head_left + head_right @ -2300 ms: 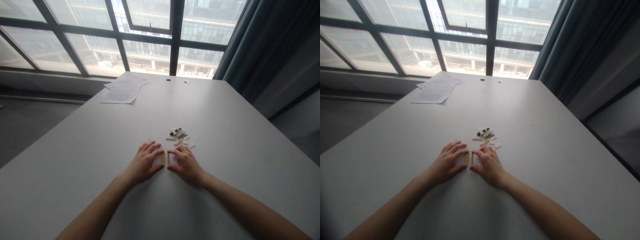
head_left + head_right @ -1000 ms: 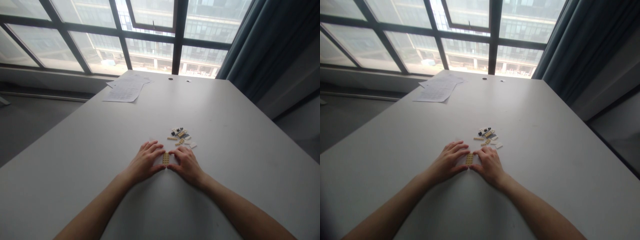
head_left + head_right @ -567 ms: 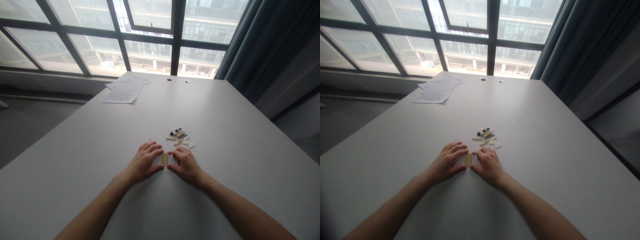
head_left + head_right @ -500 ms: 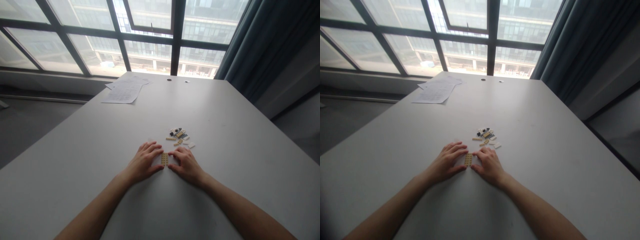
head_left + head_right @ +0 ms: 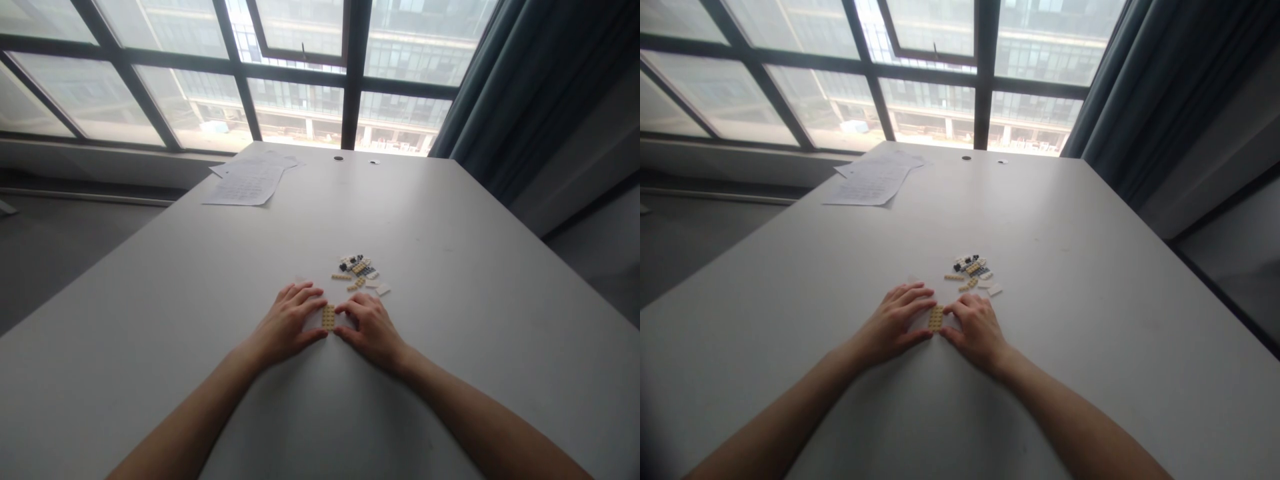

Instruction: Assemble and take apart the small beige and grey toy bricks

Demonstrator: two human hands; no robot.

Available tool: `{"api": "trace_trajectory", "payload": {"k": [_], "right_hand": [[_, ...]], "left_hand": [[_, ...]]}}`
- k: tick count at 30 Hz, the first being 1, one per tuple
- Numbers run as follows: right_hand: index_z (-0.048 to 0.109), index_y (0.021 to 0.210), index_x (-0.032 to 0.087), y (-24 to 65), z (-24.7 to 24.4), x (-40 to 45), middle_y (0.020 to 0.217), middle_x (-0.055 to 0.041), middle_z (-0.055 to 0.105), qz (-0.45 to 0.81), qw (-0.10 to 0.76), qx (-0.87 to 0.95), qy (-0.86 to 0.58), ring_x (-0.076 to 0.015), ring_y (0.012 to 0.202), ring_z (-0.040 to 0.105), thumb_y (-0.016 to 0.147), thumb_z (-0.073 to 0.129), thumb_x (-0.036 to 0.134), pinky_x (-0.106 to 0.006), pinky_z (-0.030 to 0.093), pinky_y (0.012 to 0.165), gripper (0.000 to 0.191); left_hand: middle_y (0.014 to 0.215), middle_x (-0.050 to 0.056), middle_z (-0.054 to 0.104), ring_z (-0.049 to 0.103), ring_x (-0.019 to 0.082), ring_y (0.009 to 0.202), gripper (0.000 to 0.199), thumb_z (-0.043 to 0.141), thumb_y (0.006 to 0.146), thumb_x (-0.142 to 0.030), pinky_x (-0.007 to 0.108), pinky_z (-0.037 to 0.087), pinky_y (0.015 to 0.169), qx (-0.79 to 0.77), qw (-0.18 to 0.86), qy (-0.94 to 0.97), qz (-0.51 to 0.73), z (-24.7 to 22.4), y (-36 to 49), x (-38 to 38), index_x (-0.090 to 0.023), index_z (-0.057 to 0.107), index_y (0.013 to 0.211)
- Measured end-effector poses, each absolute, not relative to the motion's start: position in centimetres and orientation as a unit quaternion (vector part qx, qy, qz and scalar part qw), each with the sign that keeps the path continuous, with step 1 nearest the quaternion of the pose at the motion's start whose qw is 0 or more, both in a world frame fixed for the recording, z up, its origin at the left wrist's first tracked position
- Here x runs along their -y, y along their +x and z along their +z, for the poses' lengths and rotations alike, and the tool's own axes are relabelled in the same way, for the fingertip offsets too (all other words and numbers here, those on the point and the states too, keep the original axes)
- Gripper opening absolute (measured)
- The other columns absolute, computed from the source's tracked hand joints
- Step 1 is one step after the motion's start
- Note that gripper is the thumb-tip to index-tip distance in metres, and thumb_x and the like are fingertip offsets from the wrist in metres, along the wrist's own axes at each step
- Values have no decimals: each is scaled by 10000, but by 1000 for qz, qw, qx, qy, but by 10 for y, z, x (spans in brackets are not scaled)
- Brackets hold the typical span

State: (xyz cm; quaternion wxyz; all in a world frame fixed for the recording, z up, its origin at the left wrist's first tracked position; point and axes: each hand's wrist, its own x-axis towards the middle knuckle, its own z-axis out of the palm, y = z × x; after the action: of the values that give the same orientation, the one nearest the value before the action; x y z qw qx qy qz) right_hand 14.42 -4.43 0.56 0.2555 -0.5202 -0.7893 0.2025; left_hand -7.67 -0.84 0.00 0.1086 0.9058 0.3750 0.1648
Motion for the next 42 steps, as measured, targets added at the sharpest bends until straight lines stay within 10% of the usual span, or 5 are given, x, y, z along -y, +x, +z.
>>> {"api": "trace_trajectory", "payload": {"k": [31,42], "right_hand": [[597,1117,174,150,0,41,808,-15,598,373,518,582,-504,-129,668,527,833,608,316,-258,452,641,317],[614,714,150,153,12,45,578,9,601,524,514,512,-447,-80,456,502,813,637,383,-198,395,430,254]], "left_hand": [[850,42,688,577,192,852,148,532,893,-247,343,455,814,-455,82,819,340,24,-31,-3,-187,664,867],[824,30,673,601,146,769,77,596,851,-170,267,488,718,-366,136,794,467,21,-30,31,-192,649,903]]}}
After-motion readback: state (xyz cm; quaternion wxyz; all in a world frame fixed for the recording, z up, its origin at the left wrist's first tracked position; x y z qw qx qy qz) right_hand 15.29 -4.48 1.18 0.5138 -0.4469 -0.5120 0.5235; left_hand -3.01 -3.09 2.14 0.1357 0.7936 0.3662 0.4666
